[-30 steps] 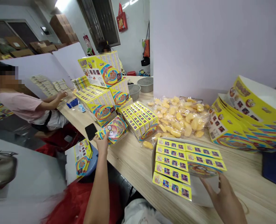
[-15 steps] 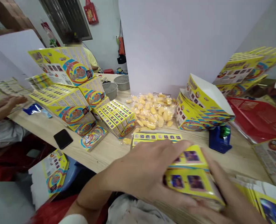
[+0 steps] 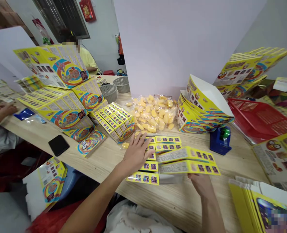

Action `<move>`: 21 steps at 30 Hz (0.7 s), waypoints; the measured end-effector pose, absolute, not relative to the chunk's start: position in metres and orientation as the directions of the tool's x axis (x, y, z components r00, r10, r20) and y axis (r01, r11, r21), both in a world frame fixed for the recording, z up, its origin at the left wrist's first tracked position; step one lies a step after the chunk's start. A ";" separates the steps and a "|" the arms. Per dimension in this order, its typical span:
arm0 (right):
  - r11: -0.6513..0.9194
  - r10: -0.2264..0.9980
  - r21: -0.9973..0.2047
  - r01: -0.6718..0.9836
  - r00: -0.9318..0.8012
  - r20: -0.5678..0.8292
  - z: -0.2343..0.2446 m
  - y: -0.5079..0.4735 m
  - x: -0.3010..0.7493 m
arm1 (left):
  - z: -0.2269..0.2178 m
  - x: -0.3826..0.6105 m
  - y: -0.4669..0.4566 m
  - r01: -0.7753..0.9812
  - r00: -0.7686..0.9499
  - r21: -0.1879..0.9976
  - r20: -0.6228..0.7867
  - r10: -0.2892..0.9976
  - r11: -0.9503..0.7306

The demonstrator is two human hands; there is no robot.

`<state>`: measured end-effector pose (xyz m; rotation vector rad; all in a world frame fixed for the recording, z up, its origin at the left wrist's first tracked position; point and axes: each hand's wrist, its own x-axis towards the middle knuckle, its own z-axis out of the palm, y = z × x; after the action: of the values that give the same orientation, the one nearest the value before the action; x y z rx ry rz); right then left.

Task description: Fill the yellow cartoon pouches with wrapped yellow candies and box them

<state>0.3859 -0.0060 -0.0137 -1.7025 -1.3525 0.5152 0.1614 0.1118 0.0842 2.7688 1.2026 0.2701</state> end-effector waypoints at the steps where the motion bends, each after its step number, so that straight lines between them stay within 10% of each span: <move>1: -0.024 0.925 -0.872 0.488 0.342 0.166 -0.011 -0.009 0.388 | 0.086 0.161 0.112 0.713 0.668 0.173 0.127 0.733 -0.679; 6: -0.118 0.939 -0.973 0.199 0.342 -0.043 -0.001 -0.016 0.395 | 0.101 0.166 0.099 0.587 0.760 0.229 0.172 0.626 -0.776; 10: -0.042 0.962 -0.937 0.346 0.267 0.055 0.014 -0.018 0.402 | 0.105 0.176 0.079 0.328 0.889 0.256 0.242 0.388 -0.910; 14: 0.127 0.966 -0.878 0.461 0.144 0.215 0.036 -0.015 0.402 | 0.096 0.183 0.068 0.469 0.799 0.263 0.281 0.531 -0.844; 21: 0.238 0.922 -0.306 0.922 -0.116 0.369 0.032 0.003 0.379 | 0.090 0.145 0.091 0.527 0.604 0.453 0.395 0.692 -0.719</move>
<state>0.3794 0.0033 0.0318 -1.6830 -2.0363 0.0016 0.1451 0.0915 0.0904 2.5425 0.9932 0.8089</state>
